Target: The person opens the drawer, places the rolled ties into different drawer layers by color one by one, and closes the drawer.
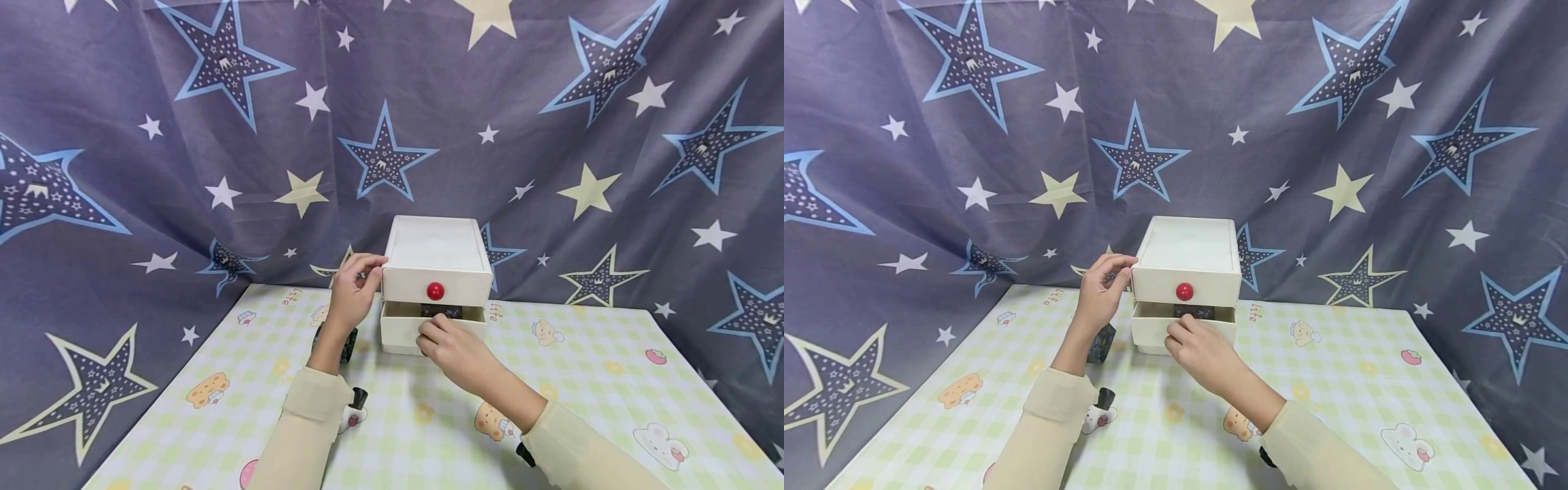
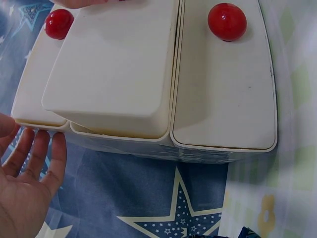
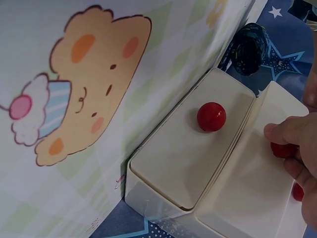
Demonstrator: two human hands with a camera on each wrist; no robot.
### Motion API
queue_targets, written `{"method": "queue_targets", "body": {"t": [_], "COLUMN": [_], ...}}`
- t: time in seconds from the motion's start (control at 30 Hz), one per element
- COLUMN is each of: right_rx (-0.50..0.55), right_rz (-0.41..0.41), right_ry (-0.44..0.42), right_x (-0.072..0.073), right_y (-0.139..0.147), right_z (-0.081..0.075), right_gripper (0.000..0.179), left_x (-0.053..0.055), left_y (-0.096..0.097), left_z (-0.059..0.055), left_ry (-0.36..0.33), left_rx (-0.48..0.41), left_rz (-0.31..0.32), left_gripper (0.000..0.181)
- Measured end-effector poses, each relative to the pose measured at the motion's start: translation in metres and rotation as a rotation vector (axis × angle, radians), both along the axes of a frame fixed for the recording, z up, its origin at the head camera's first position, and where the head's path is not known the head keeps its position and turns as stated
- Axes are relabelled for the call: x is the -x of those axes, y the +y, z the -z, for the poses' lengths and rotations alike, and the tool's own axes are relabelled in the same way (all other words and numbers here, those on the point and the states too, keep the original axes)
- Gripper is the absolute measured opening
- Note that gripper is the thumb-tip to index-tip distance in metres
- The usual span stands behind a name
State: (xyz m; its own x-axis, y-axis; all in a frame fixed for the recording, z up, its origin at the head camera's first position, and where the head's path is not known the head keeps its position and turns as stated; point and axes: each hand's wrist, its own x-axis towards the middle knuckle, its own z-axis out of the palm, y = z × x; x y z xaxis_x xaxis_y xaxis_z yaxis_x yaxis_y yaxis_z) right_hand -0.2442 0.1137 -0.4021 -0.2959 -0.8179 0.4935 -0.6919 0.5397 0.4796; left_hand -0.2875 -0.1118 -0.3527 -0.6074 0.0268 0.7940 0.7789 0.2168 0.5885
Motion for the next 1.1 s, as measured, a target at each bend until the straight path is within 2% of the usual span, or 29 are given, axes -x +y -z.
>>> {"method": "queue_targets", "body": {"t": [0.6, 0.83, 1.1], "right_rx": [0.025, 0.048, 0.049], "right_rz": [-0.021, -0.042, -0.027], "right_ry": [0.003, 0.005, 0.005], "right_x": [0.005, 0.010, 0.012], "right_y": [0.001, 0.001, 0.001], "right_z": [0.002, 0.004, 0.003], "right_gripper": [0.009, 0.012, 0.014], "left_x": [-0.001, -0.001, 0.000], "left_y": [-0.001, -0.001, -0.001], "left_z": [0.000, 0.000, 0.000], "left_ry": [-0.010, -0.022, -0.025], "left_rx": [0.025, 0.022, 0.018], "left_rz": [-0.023, -0.016, -0.008], "left_gripper": [0.018, 0.018, 0.018]}}
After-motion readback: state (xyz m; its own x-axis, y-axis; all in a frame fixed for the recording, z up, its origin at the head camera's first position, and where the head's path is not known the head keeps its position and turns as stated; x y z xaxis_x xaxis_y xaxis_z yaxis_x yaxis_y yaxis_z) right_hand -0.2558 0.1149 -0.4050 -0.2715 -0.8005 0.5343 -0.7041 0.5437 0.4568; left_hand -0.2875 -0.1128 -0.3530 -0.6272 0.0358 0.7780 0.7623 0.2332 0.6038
